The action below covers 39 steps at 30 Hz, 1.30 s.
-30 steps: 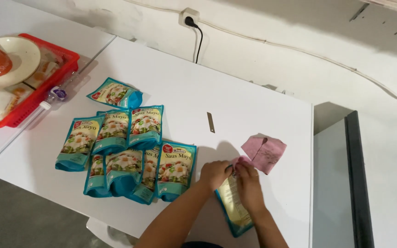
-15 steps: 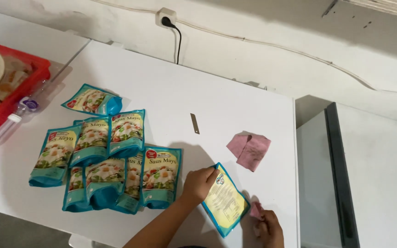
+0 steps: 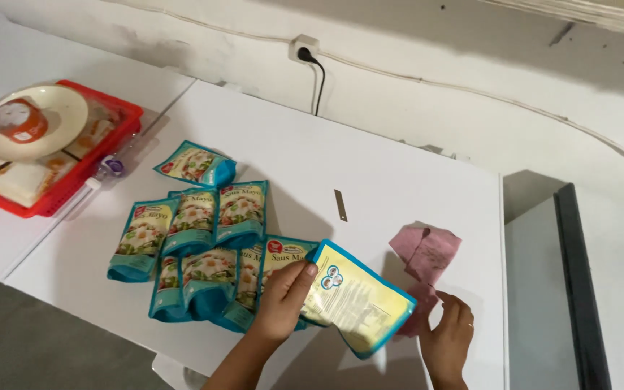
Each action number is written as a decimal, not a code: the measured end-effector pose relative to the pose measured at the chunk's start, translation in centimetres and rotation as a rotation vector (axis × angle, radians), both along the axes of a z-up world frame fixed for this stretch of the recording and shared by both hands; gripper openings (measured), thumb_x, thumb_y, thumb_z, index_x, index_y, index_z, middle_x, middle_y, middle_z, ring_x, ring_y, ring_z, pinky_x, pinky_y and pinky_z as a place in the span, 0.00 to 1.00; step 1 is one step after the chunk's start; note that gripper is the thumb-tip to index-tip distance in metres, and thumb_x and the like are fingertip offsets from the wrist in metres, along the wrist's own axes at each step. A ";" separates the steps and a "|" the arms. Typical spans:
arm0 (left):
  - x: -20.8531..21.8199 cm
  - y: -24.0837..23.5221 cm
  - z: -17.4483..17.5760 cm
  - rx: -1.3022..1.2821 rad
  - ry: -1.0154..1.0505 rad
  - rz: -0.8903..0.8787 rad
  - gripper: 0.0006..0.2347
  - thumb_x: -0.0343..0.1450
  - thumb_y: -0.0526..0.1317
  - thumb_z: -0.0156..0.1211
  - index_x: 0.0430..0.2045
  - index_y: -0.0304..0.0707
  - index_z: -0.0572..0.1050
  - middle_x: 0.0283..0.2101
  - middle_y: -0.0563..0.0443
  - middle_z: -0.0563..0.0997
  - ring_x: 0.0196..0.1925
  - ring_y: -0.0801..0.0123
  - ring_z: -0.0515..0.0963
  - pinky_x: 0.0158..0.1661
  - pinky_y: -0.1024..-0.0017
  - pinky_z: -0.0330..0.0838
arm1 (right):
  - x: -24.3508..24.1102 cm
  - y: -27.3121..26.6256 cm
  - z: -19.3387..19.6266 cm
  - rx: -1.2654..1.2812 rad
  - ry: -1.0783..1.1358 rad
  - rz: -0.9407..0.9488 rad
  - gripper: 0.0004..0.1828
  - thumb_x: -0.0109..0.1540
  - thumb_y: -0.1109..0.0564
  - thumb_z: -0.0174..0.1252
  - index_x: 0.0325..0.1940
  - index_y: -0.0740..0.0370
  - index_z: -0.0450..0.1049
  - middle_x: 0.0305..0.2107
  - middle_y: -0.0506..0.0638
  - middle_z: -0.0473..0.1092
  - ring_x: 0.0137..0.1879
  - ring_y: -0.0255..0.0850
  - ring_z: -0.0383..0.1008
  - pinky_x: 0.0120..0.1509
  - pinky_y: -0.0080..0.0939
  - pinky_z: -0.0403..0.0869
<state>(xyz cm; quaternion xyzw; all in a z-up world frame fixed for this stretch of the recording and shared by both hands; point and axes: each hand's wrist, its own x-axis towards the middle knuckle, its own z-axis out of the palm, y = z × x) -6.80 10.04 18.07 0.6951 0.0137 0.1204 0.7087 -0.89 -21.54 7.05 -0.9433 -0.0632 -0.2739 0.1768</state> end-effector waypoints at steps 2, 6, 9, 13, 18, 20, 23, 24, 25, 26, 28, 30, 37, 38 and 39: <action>0.6 -0.1 -1.9 -0.260 0.102 -0.010 0.14 0.78 0.42 0.51 0.27 0.31 0.75 0.22 0.51 0.73 0.22 0.74 0.66 0.26 0.71 0.62 | -0.2 2.2 2.8 0.278 0.223 0.224 0.44 0.50 0.60 0.70 0.68 0.62 0.58 0.58 0.60 0.61 0.60 0.54 0.68 0.64 0.55 0.68; 2.0 -1.3 -2.7 -0.817 0.575 -0.106 0.17 0.77 0.44 0.52 0.46 0.21 0.73 0.42 0.28 0.78 0.36 0.57 0.75 0.37 0.64 0.73 | -0.3 4.8 5.8 0.385 0.191 0.774 0.60 0.49 0.51 0.76 0.77 0.48 0.46 0.75 0.57 0.49 0.82 0.55 0.45 0.84 0.66 0.52; 2.0 -2.8 -7.6 -0.956 0.901 -0.303 0.20 0.79 0.45 0.50 0.52 0.19 0.73 0.38 0.33 0.82 0.31 0.62 0.81 0.30 0.71 0.80 | -1.7 4.9 8.6 0.568 0.412 0.912 0.28 0.50 0.61 0.71 0.54 0.52 0.77 0.74 0.50 0.57 0.74 0.46 0.63 0.80 0.57 0.59; 0.5 -5.5 -8.5 -0.942 0.976 -0.629 0.22 0.81 0.52 0.51 0.55 0.27 0.74 0.41 0.37 0.83 0.35 0.57 0.84 0.34 0.61 0.86 | -1.9 4.4 7.5 1.008 0.683 0.994 0.15 0.52 0.52 0.73 0.40 0.57 0.83 0.50 0.63 0.82 0.69 0.58 0.74 0.77 0.64 0.62; -0.8 -5.5 -4.7 -0.290 0.421 -0.388 0.36 0.72 0.63 0.13 0.69 0.50 0.63 0.73 0.45 0.66 0.75 0.46 0.61 0.71 0.51 0.51 | -2.2 4.1 0.1 1.479 0.493 0.528 0.09 0.60 0.68 0.62 0.44 0.76 0.77 0.32 0.63 0.79 0.33 0.44 0.76 0.38 0.41 0.75; -1.7 -4.9 -3.7 -0.309 0.250 -0.408 0.31 0.71 0.58 0.29 0.67 0.42 0.64 0.66 0.41 0.71 0.67 0.51 0.68 0.64 0.56 0.60 | -2.4 4.4 0.1 1.518 0.470 0.543 0.09 0.62 0.65 0.62 0.44 0.73 0.76 0.35 0.63 0.79 0.38 0.47 0.78 0.45 0.46 0.76; -1.9 -4.5 -2.8 -0.198 0.093 -0.347 0.22 0.69 0.48 0.54 0.54 0.33 0.73 0.51 0.41 0.80 0.49 0.62 0.79 0.49 0.67 0.73 | -2.3 4.2 -0.4 1.519 0.470 0.559 0.10 0.62 0.64 0.62 0.46 0.72 0.75 0.38 0.64 0.79 0.43 0.49 0.79 0.52 0.51 0.78; -1.6 -4.3 -2.5 -0.070 0.106 -0.265 0.16 0.68 0.43 0.63 0.44 0.32 0.81 0.42 0.46 0.85 0.40 0.68 0.82 0.42 0.74 0.77 | -2.1 4.1 -0.6 1.480 0.495 0.562 0.12 0.61 0.64 0.62 0.47 0.73 0.75 0.38 0.65 0.78 0.42 0.50 0.79 0.51 0.51 0.79; -1.4 -4.2 -3.5 -0.069 0.106 -0.264 0.16 0.68 0.43 0.63 0.44 0.32 0.81 0.42 0.46 0.85 0.40 0.68 0.82 0.42 0.74 0.77 | -2.0 4.4 0.4 1.481 0.495 0.564 0.12 0.61 0.64 0.62 0.47 0.73 0.75 0.38 0.65 0.78 0.42 0.50 0.79 0.51 0.51 0.79; -1.1 -4.2 -4.6 -0.096 0.166 -0.260 0.14 0.68 0.39 0.63 0.45 0.33 0.82 0.42 0.46 0.86 0.39 0.69 0.82 0.42 0.74 0.78 | -1.9 4.6 1.4 1.367 0.565 0.519 0.13 0.60 0.66 0.61 0.48 0.77 0.77 0.40 0.67 0.81 0.43 0.51 0.81 0.51 0.48 0.80; -0.7 -4.2 -6.4 -0.123 0.221 -0.259 0.14 0.67 0.34 0.64 0.46 0.33 0.83 0.42 0.46 0.87 0.38 0.70 0.83 0.42 0.75 0.79 | -1.9 4.5 2.9 1.249 0.627 0.473 0.14 0.59 0.68 0.61 0.48 0.80 0.80 0.43 0.69 0.83 0.43 0.51 0.83 0.51 0.46 0.80; -0.5 -3.9 -8.0 -0.066 0.197 -0.291 0.19 0.63 0.27 0.63 0.49 0.39 0.81 0.51 0.51 0.85 0.51 0.66 0.83 0.53 0.71 0.76 | -2.0 4.2 3.9 1.150 0.808 0.444 0.16 0.58 0.69 0.60 0.49 0.78 0.80 0.45 0.67 0.85 0.48 0.51 0.83 0.56 0.48 0.79; 0.4 -3.8 -6.8 0.160 0.072 -0.310 0.15 0.64 0.33 0.70 0.44 0.40 0.84 0.39 0.52 0.88 0.35 0.71 0.83 0.39 0.74 0.76 | 0.0 1.4 0.8 1.006 0.784 0.451 0.16 0.56 0.66 0.67 0.47 0.75 0.86 0.39 0.63 0.87 0.41 0.47 0.83 0.51 0.45 0.80; 0.8 -3.6 -7.4 0.238 0.040 -0.309 0.14 0.63 0.36 0.71 0.43 0.44 0.85 0.43 0.49 0.88 0.50 0.60 0.80 0.47 0.67 0.75 | 0.4 1.2 0.7 1.013 0.765 0.485 0.15 0.55 0.66 0.67 0.46 0.75 0.87 0.37 0.63 0.88 0.38 0.47 0.83 0.47 0.45 0.82; 1.2 -3.5 -8.0 0.315 0.009 -0.308 0.13 0.63 0.39 0.72 0.42 0.49 0.85 0.46 0.46 0.87 0.66 0.49 0.77 0.55 0.60 0.74 | 0.8 1.1 0.6 1.019 0.746 0.519 0.15 0.55 0.67 0.67 0.45 0.75 0.87 0.36 0.64 0.88 0.36 0.47 0.84 0.43 0.45 0.84</action>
